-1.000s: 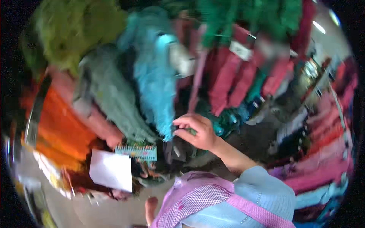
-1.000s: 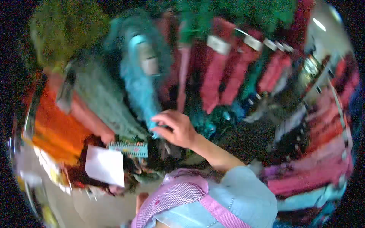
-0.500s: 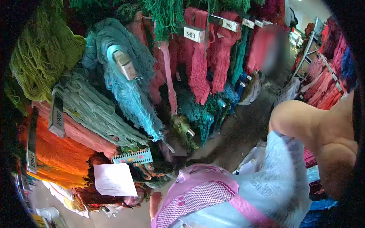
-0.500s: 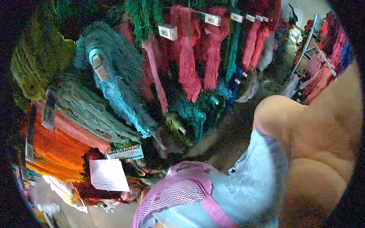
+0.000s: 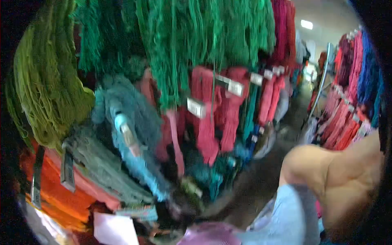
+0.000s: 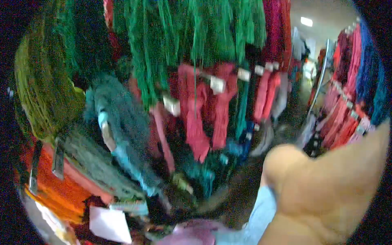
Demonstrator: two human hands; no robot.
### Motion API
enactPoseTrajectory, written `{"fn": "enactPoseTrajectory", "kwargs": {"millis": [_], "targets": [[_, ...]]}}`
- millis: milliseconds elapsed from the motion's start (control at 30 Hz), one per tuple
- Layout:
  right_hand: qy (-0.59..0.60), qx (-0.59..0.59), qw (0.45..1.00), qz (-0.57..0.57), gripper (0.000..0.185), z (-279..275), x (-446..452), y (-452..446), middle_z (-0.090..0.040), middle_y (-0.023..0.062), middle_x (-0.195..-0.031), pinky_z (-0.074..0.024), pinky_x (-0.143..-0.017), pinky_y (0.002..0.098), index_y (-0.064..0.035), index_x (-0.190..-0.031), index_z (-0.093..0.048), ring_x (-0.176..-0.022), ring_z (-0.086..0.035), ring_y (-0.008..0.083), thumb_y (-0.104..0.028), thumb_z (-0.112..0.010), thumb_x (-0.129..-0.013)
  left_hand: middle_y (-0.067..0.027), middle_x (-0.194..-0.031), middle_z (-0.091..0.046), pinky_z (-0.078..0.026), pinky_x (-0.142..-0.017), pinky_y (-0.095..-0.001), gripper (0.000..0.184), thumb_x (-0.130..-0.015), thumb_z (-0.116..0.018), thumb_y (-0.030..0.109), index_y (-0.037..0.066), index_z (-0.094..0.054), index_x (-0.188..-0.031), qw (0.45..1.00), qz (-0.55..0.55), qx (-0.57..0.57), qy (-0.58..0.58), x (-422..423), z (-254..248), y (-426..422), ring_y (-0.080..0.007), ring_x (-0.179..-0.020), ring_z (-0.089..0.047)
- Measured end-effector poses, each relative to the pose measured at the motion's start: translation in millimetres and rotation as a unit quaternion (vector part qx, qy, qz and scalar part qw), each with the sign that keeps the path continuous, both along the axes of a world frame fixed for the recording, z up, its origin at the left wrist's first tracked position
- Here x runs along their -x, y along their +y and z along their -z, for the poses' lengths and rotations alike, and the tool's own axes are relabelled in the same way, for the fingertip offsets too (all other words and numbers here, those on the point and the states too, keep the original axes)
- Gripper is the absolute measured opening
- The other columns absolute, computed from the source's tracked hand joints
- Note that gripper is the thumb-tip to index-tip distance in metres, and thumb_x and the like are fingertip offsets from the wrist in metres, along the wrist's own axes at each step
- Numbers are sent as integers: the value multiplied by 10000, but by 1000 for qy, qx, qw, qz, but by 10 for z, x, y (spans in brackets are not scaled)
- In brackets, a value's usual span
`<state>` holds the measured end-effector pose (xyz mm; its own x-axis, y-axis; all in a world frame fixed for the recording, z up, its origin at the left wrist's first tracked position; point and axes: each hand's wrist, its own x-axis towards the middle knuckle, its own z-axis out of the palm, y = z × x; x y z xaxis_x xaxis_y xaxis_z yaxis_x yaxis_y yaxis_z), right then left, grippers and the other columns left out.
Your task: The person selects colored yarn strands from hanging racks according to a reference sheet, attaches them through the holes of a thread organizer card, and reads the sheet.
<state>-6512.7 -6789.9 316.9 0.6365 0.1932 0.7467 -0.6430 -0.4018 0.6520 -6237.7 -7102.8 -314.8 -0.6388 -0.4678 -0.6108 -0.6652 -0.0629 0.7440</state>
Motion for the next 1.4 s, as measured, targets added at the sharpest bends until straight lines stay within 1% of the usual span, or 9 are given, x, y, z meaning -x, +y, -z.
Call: {"fn": "enactPoseTrajectory", "kwargs": {"millis": [133, 333, 467, 767, 1067, 1267, 1400], "targets": [[-50, 16, 999, 11, 238, 110, 83, -55, -623, 116, -895, -468, -636, 282, 21, -932, -576, -708, -596, 201, -88, -658, -737, -74, -837, -649, -483, -620, -284, 187, -826, -527, 158, 39, -632, -925, 1000, -7, 2, -7, -307, 55, -55, -173, -746, -610], [-105, -8, 994, 39, 213, 385, 63, -157, -621, 120, -892, -467, -639, 282, 26, -915, -575, -709, -595, 204, -82, -639, -743, -75, -846, -647, -483, -624, -283, 187, -829, -527, 157, 38, -631, -929, 1000, -13, -5, -16, -748, 170, 107, -172, -751, -609], [-134, -7, 990, 54, 196, 506, 63, -220, -620, 122, -890, -466, -641, 282, 29, -903, -574, -710, -594, 207, -78, -627, -747, -76, -851, -646, -482, -626, -283, 187, -830, -527, 156, 37, -630, -932, 1000, -10, -10, -24, -810, 92, 116, -171, -754, -608], [-153, -14, 986, 61, 162, 912, -97, -486, -617, 128, -886, -463, -646, 282, 36, -877, -573, -712, -591, 211, -69, -598, -756, -78, -863, -643, -481, -630, -281, 188, -834, -527, 154, 35, -627, -938, 1000, 0, -3, -29, -820, 59, 91, -170, -762, -606], [-175, -20, 984, 41, 133, 919, -91, -677, -615, 134, -881, -461, -650, 282, 43, -850, -571, -714, -589, 216, -60, -569, -765, -79, -875, -640, -479, -635, -280, 188, -837, -527, 152, 33, -625, -944, 1000, -14, 3, -18, -871, 47, 106, -168, -769, -604], [-155, -25, 987, 29, 120, 1078, -115, -753, -613, 138, -879, -459, -653, 282, 47, -833, -570, -716, -588, 219, -54, -550, -771, -81, -884, -639, -478, -638, -279, 189, -840, -526, 151, 31, -624, -948, 999, -34, -6, -19, -854, 138, 169, -167, -774, -603], [-189, -34, 981, 29, 115, 1171, -90, -791, -612, 141, -877, -458, -655, 282, 50, -821, -569, -716, -587, 221, -50, -537, -776, -81, -889, -637, -478, -640, -278, 189, -841, -526, 150, 30, -623, -951, 999, -37, -13, -27, -980, 193, 267, -166, -778, -602]]}}
